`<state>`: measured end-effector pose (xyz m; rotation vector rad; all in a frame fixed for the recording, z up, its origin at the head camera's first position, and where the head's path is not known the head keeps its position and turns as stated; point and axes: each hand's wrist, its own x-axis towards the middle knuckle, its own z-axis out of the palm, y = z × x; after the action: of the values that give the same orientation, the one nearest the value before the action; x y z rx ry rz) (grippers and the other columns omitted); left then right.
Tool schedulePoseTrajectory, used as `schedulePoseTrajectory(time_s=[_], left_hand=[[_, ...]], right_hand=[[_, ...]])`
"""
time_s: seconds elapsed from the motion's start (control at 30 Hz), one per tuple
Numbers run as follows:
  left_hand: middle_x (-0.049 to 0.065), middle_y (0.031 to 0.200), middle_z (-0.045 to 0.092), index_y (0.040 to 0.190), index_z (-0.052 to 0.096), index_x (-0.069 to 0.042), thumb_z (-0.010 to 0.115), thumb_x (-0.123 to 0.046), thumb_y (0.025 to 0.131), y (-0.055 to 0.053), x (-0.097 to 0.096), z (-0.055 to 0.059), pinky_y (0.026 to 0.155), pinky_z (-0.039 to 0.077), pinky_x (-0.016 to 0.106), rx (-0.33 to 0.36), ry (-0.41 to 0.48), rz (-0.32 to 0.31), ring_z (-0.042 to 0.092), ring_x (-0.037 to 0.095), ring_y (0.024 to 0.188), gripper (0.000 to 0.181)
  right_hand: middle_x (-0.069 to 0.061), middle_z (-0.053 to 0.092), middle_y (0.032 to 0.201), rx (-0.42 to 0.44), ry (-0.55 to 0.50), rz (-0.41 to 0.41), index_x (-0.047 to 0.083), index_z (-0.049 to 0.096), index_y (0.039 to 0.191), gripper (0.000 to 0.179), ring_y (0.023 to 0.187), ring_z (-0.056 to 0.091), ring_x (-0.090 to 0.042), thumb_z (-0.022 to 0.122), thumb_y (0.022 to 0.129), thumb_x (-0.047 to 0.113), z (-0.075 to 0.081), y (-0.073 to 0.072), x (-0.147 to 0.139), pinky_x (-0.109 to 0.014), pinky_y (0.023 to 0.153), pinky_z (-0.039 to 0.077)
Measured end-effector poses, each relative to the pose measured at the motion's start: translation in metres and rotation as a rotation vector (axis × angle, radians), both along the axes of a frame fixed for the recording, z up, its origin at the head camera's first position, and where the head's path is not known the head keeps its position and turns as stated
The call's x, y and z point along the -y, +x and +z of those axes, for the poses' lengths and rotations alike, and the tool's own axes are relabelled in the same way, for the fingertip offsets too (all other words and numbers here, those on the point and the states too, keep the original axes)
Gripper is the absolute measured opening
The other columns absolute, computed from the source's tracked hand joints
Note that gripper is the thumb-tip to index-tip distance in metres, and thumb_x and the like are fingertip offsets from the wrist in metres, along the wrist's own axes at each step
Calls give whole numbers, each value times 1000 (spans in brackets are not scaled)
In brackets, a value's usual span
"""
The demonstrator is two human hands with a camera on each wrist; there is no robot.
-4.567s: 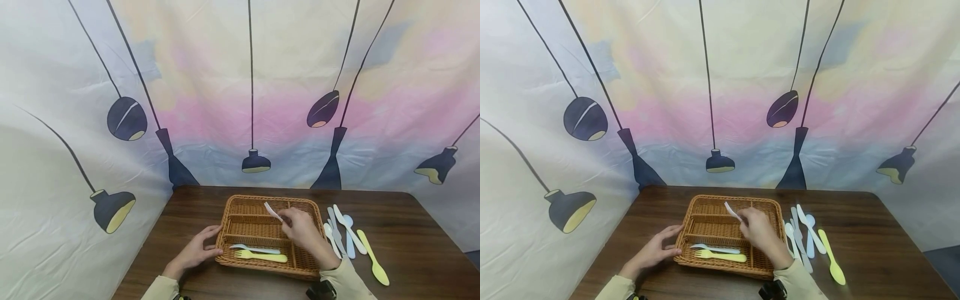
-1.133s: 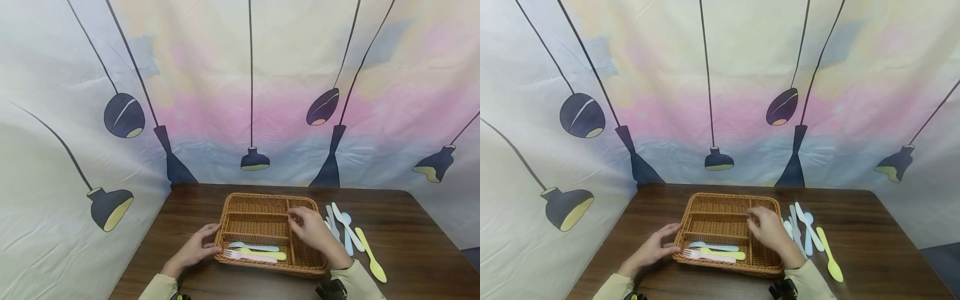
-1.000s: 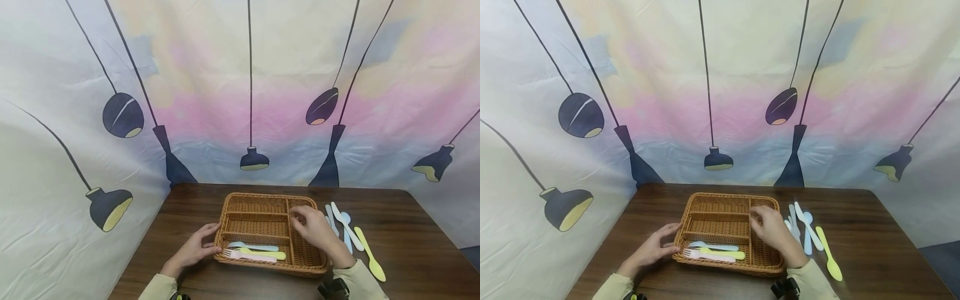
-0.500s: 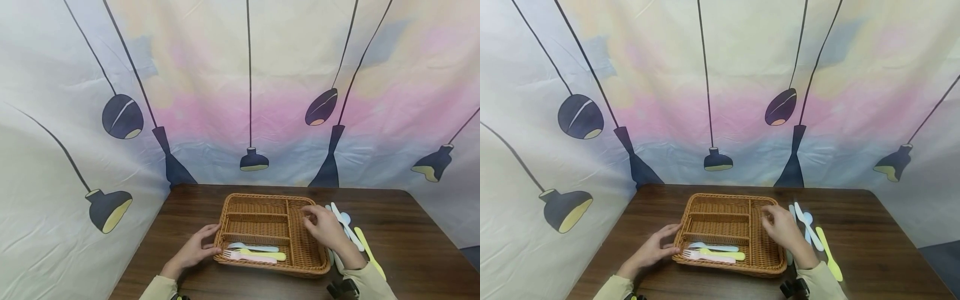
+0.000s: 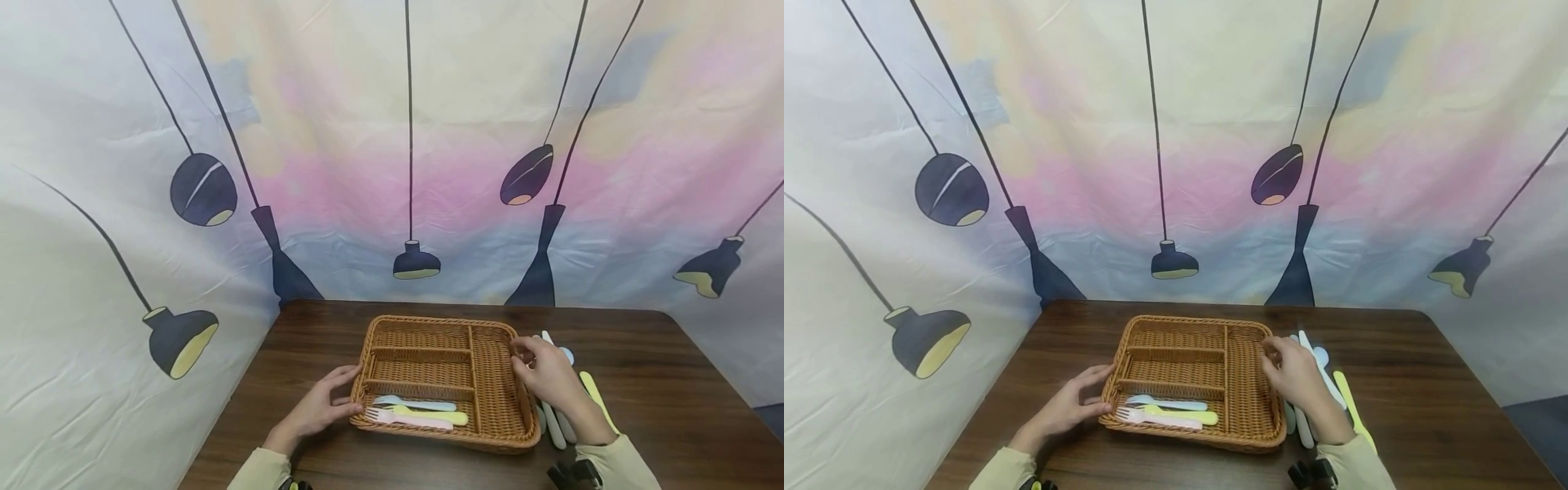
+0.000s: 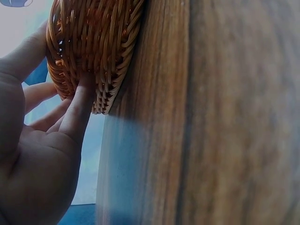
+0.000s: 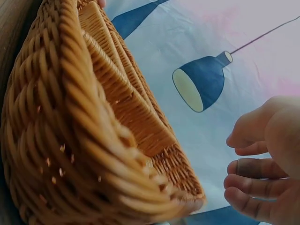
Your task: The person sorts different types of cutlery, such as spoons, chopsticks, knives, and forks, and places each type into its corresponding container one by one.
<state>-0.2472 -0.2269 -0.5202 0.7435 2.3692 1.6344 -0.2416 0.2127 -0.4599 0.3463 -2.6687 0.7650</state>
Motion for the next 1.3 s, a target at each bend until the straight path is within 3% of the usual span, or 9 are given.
schedulePoseTrajectory(time_s=[0.3,0.57,0.87,1.07,1.3], left_hand=[[28,147,32,147,35,6,77,-15,84,-2,1,-3,97,54,29,-10,30,-36,46,48,126,78],[28,147,32,147,35,6,77,-17,83,-2,2,-4,97,54,29,-3,26,-27,47,48,126,79],[27,147,32,147,36,5,77,-17,84,-3,1,-3,97,55,29,-7,14,-23,46,48,126,79],[27,147,32,147,36,5,78,-17,83,-3,2,-2,97,54,29,-6,24,-22,47,48,125,79],[27,147,32,147,36,5,78,-17,83,-3,1,-3,97,54,29,-6,22,-24,47,47,126,79]], right_hand=[[-11,68,94,-24,22,-23,3,68,112,27,74,63,-17,70,85,9,-8,2,-14,-35,59,55],[-15,67,103,48,23,-76,2,66,115,32,80,64,-24,70,85,12,-15,5,-28,-35,58,54],[-11,64,91,210,66,-122,-3,62,120,40,75,57,-20,69,84,14,-21,7,-38,-32,52,47],[-9,62,86,195,97,-109,-4,62,117,43,71,53,-17,73,80,14,-29,6,-40,-29,51,42],[-12,63,86,210,111,-92,-6,63,111,46,72,58,-20,79,73,14,-38,4,-41,-32,52,49]])
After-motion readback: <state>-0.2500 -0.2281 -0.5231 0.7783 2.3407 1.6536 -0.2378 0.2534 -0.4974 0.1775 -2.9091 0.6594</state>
